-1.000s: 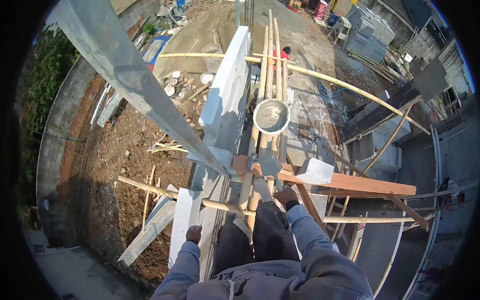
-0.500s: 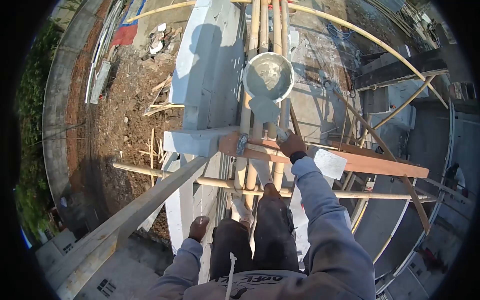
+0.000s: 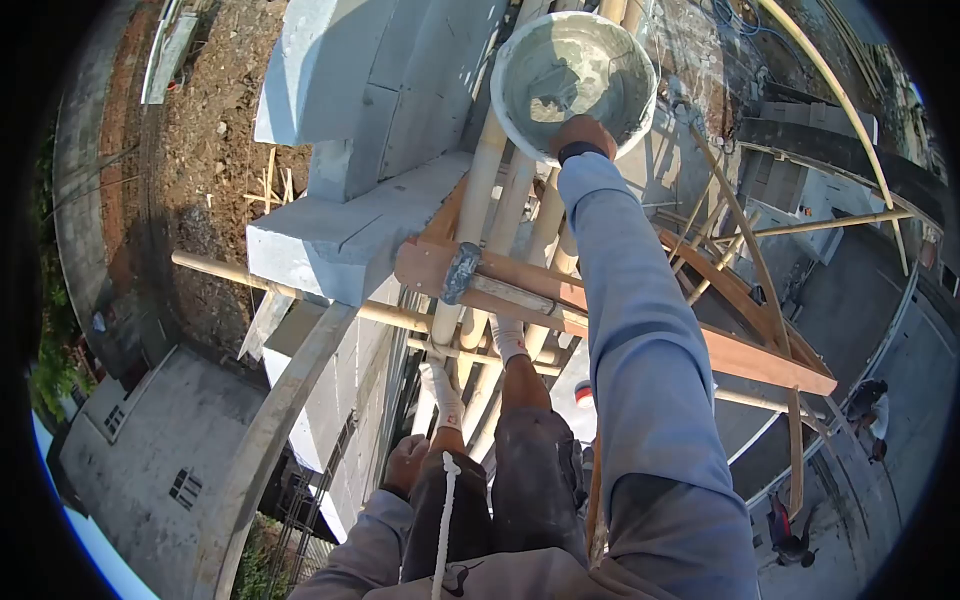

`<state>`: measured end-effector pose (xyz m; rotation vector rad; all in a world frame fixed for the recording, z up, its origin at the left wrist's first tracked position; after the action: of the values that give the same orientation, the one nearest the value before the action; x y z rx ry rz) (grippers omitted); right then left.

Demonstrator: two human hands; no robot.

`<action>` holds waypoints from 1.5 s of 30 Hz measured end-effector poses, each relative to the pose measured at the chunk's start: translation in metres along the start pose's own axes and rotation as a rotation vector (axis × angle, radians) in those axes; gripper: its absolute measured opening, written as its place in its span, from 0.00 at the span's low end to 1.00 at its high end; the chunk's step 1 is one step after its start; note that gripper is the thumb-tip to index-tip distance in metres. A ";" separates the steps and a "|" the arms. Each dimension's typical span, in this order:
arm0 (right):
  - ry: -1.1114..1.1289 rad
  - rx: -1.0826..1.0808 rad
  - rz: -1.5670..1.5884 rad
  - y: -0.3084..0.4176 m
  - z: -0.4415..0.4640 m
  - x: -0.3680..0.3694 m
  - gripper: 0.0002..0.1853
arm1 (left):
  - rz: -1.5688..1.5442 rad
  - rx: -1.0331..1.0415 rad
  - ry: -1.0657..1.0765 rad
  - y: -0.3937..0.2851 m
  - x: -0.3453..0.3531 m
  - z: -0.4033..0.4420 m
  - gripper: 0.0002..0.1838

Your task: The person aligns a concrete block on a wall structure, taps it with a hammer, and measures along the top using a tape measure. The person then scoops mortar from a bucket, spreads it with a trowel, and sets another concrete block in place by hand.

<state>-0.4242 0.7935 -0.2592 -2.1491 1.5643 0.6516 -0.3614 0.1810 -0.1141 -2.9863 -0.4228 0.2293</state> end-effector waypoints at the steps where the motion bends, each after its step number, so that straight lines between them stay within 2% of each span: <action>1: 0.004 -0.003 0.042 0.004 0.004 0.003 0.18 | 0.001 -0.020 0.003 0.001 0.000 -0.001 0.20; 6: 0.014 -0.017 0.197 -0.011 0.018 0.018 0.23 | -0.052 0.043 -0.068 -0.002 -0.018 0.011 0.22; 8: 0.029 -0.050 0.323 -0.029 0.017 0.029 0.26 | -0.079 0.048 -0.065 -0.008 -0.026 0.017 0.24; 11: -0.033 -0.090 0.533 -0.053 0.016 0.051 0.34 | -0.075 0.074 -0.069 -0.018 -0.029 0.021 0.23; 13: -0.173 -0.148 0.798 -0.064 0.020 0.070 0.28 | -0.067 0.097 -0.066 -0.025 -0.026 0.021 0.22; 16: -0.276 -0.215 1.049 -0.057 -0.029 0.062 0.18 | -0.021 0.098 -0.033 -0.034 -0.019 0.014 0.22; 17: -0.319 -0.234 1.067 -0.060 -0.036 0.064 0.19 | 0.001 0.098 -0.019 -0.036 -0.018 0.014 0.22; 18: -0.361 -0.252 1.087 -0.063 -0.044 0.066 0.19 | 0.092 0.188 0.005 -0.042 -0.016 0.013 0.23; 20: -0.432 -0.337 1.161 -0.067 -0.063 0.070 0.20 | 0.028 0.118 0.000 -0.042 -0.019 0.013 0.22; 21: -0.478 -0.357 1.122 -0.072 -0.077 0.069 0.21 | -0.004 0.085 -0.001 -0.045 -0.020 0.011 0.22; 23: -0.579 -0.401 1.043 -0.076 -0.106 0.065 0.21 | 0.034 0.146 -0.001 -0.054 -0.027 0.010 0.22; 24: -0.759 -0.457 0.944 -0.078 -0.119 0.065 0.22 | 0.054 0.159 0.007 -0.051 -0.031 0.014 0.22; 27: -0.692 -0.496 1.025 -0.068 -0.158 0.059 0.16 | 0.096 0.221 -0.013 -0.046 -0.047 0.011 0.23; 31: -0.597 -0.278 1.032 -0.070 -0.183 0.077 0.16 | 0.158 0.280 -0.055 -0.016 -0.075 0.005 0.23; 32: -0.666 -0.256 1.007 -0.071 -0.198 0.080 0.22 | 0.174 0.290 -0.067 -0.005 -0.085 0.005 0.23; 35: -0.823 -0.426 1.073 -0.072 -0.279 0.082 0.21 | 0.280 0.373 -0.140 0.035 -0.118 0.006 0.21; 37: -0.751 -0.446 1.161 -0.078 -0.318 0.115 0.20 | 0.390 0.391 -0.185 0.062 -0.143 -0.005 0.19; 38: -0.772 -0.483 1.112 -0.081 -0.351 0.117 0.19 | 0.805 0.687 -0.244 0.066 -0.147 -0.010 0.16; 39: -0.788 -0.529 1.052 -0.081 -0.387 0.121 0.18 | 0.488 0.402 -0.166 0.068 -0.162 -0.023 0.23; 41: -0.663 -0.517 1.012 -0.086 -0.434 0.149 0.16 | 0.587 0.502 -0.263 0.101 -0.185 0.002 0.24; 43: -0.598 -0.565 1.043 -0.086 -0.473 0.180 0.15 | 0.374 0.424 -0.322 0.077 -0.185 -0.045 0.24; 45: -0.446 -0.552 0.989 -0.080 -0.497 0.214 0.16 | 0.312 0.393 -0.322 0.078 -0.182 -0.055 0.25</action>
<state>-0.2244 0.3687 0.0227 -1.1954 2.2811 1.8872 -0.5040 0.0501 -0.0466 -2.6105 0.0652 0.7352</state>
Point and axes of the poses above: each hand's wrist, its own z-axis towards the middle knuckle, its own x-axis out of the palm, y = z × x, the point moved 7 cm from there along z, towards the middle knuckle, and after that the axes turned 11 degrees about y, right-handed, at the moved point
